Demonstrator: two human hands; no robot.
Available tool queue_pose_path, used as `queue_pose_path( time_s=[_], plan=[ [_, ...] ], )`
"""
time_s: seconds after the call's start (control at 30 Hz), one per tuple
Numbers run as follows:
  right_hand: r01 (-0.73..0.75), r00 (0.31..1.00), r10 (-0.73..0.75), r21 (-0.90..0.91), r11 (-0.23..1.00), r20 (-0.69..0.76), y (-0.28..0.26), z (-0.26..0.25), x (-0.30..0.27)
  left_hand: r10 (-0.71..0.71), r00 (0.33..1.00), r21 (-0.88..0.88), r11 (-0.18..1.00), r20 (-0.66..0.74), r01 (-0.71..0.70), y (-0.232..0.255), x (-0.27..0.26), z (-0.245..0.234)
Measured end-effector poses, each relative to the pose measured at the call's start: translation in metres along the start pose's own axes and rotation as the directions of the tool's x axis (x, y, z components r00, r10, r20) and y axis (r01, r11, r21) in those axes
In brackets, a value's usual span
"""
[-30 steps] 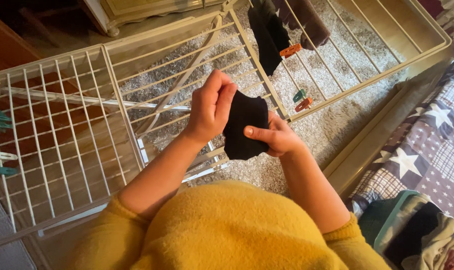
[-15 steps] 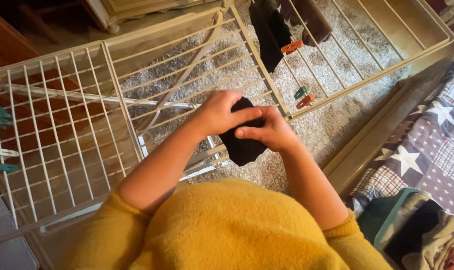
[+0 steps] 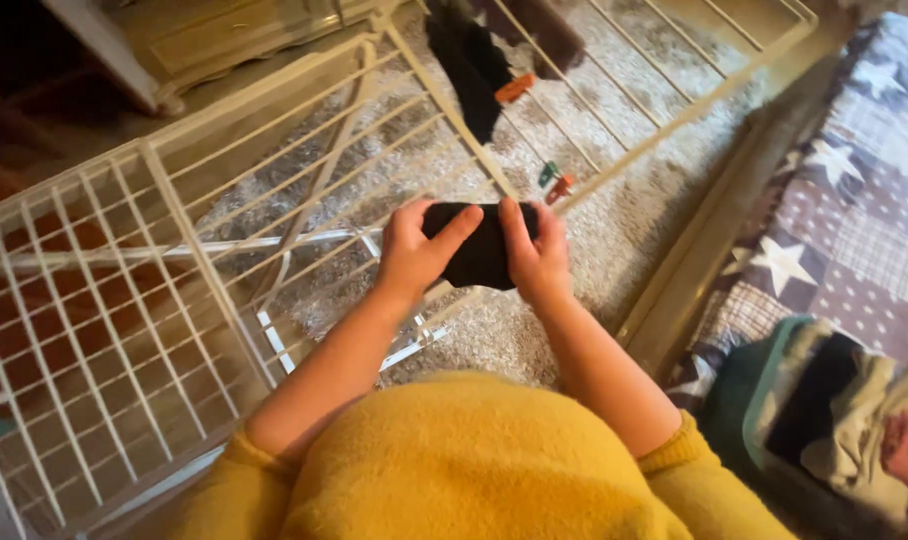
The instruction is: The person removes socks from a drying rack, turns them inside out, folds them, and places them on a nearby bench. The person handles black, brown, and pink socks one at a time.
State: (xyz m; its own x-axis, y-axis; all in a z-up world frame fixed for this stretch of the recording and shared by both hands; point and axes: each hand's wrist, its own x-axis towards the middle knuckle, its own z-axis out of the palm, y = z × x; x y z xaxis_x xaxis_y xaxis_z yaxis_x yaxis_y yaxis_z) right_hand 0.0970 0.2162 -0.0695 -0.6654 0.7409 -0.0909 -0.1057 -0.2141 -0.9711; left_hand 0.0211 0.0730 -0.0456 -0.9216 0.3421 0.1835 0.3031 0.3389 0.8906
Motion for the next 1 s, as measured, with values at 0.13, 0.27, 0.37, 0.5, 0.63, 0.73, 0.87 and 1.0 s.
queue_pose_path(
  time_s=[0.13, 0.27, 0.37, 0.5, 0.63, 0.73, 0.87, 1.0],
  plan=[
    [0.562, 0.821, -0.499, -0.542, 0.625, 0.277, 0.003, -0.050, 0.033, 0.179, 0.984, -0.092, 0.979, -0.024, -0.181, 0.022, -0.025, 0.038],
    [0.538, 0.842, -0.501, -0.380, 0.752, 0.200, -0.025, -0.090, 0.028, 0.282, 0.958, -0.146, 0.946, -0.056, -0.288, 0.035, -0.019, 0.062],
    [0.551, 0.833, -0.541, -0.251, 0.796, 0.114, -0.048, -0.117, 0.021, 0.223, 0.975, -0.368, 0.905, -0.018, -0.214, 0.044, -0.022, 0.105],
    [0.296, 0.955, -0.283, 0.286, 0.912, -0.084, -0.056, -0.154, 0.010, 0.130, 0.990, -0.473, 0.870, -0.049, -0.138, 0.082, -0.044, 0.156],
    [-0.003, 1.000, -0.011, 0.587, 0.810, 0.020, -0.037, -0.214, 0.010, 0.043, 0.996, -0.616, 0.788, 0.083, 0.017, 0.099, -0.068, 0.211],
    [0.091, 0.979, 0.014, 0.498, 0.862, -0.204, -0.063, -0.241, 0.001, 0.100, 0.944, -0.598, 0.794, 0.314, 0.115, 0.091, -0.082, 0.256],
    [0.186, 0.954, -0.173, 0.032, 0.982, -0.245, -0.065, -0.305, 0.002, 0.170, 0.886, -0.595, 0.791, 0.432, 0.139, 0.146, -0.079, 0.279],
    [0.195, 0.951, -0.118, 0.256, 0.947, -0.285, -0.102, -0.290, -0.012, 0.117, 0.879, -0.517, 0.841, 0.463, 0.160, 0.213, -0.106, 0.299]
  ],
)
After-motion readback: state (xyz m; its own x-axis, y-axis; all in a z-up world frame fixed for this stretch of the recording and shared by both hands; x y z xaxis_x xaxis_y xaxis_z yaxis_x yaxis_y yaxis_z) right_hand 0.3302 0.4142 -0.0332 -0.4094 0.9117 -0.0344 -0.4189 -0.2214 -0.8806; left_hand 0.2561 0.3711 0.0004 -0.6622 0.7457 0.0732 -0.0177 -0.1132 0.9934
